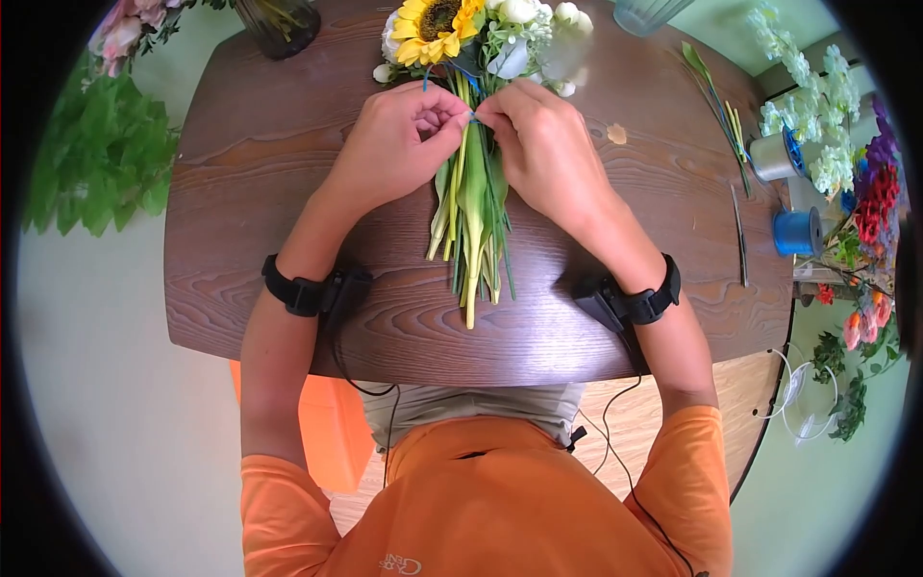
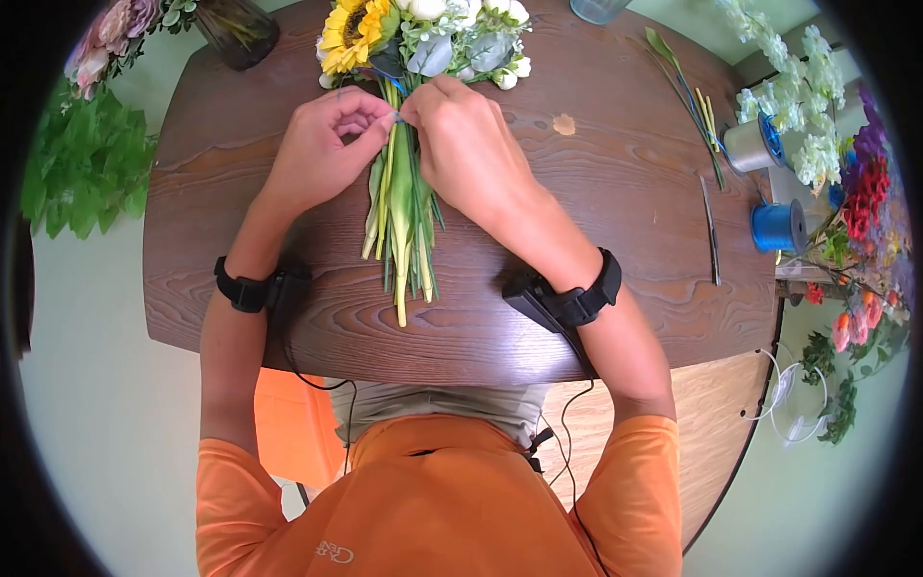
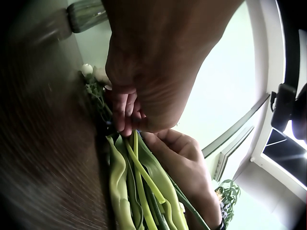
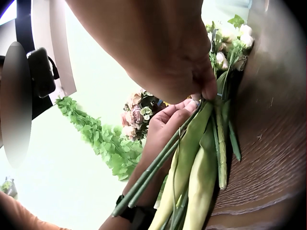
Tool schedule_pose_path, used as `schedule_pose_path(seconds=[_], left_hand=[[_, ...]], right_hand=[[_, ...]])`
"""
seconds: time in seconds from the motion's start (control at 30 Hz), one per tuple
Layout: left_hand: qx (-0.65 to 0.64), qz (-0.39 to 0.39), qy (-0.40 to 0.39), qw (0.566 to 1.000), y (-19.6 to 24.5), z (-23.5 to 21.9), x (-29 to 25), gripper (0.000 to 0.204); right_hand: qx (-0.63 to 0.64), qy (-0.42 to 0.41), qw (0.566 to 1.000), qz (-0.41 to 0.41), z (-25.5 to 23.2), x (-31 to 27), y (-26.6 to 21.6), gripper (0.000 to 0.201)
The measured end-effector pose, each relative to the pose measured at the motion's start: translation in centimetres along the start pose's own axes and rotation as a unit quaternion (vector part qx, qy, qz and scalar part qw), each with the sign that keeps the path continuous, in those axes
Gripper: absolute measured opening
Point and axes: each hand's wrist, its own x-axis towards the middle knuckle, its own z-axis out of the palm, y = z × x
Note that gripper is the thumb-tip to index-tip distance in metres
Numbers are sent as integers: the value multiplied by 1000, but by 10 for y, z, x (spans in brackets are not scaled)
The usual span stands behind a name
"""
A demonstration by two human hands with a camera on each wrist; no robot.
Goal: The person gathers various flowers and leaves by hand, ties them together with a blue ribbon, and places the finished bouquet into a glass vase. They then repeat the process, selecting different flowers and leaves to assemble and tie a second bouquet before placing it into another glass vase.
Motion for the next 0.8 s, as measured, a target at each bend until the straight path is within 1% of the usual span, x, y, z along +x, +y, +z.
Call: schedule_pose_path(seconds=[0.1, 0.17, 0.2, 0.27, 0.3, 0.37, 0.4, 0.47, 0.5, 0.57, 0.63, 0.7, 0.77, 0.8], left_hand=[[13, 8, -1, 1000, 0, 0, 0, 15], [14, 7, -1, 1000, 1, -1, 0, 15], [1, 3, -10, 1000, 3, -2, 0, 15], [-11, -1, -19, 1000, 3, -3, 0, 15], [-25, 1, -20, 999, 0, -2, 0, 15], [-38, 4, -22, 999, -2, -2, -1, 15], [-49, -9, -28, 998, -2, -3, 0, 14], [-60, -20, -35, 997, -4, -3, 0, 14], [-70, -23, -36, 997, -5, -3, 0, 14], [-80, -24, -38, 996, -1, -3, 1, 14], [-118, -72, -78, 987, 4, -6, 0, 14], [-106, -63, -86, 989, 3, -6, 0, 14], [-93, -54, -94, 990, 0, -5, 0, 15], [-120, -56, -76, 988, -3, -3, -1, 14]], right_hand=[[35, 8, 999, 23, -1, 1, 0, 8], [83, -14, 994, 66, -3, 2, 1, 6], [83, -14, 994, 67, -4, 3, 2, 6], [150, -53, 980, 121, -6, 4, 3, 16], [150, -53, 980, 121, -9, 5, 1, 16], [126, -113, 974, 149, -16, 7, -6, 33], [126, -112, 974, 149, -14, 6, -7, 33], [105, -82, 984, 117, -7, 1, -6, 42], [105, -81, 984, 118, -5, 0, -5, 42], [65, -63, 992, 85, -2, 1, -2, 40], [58, -68, 991, 97, -3, 3, -1, 38], [50, -74, 990, 109, -3, 4, -2, 36], [27, -71, 993, 92, -5, 3, -3, 32], [26, -70, 993, 93, -4, 3, -3, 32]])
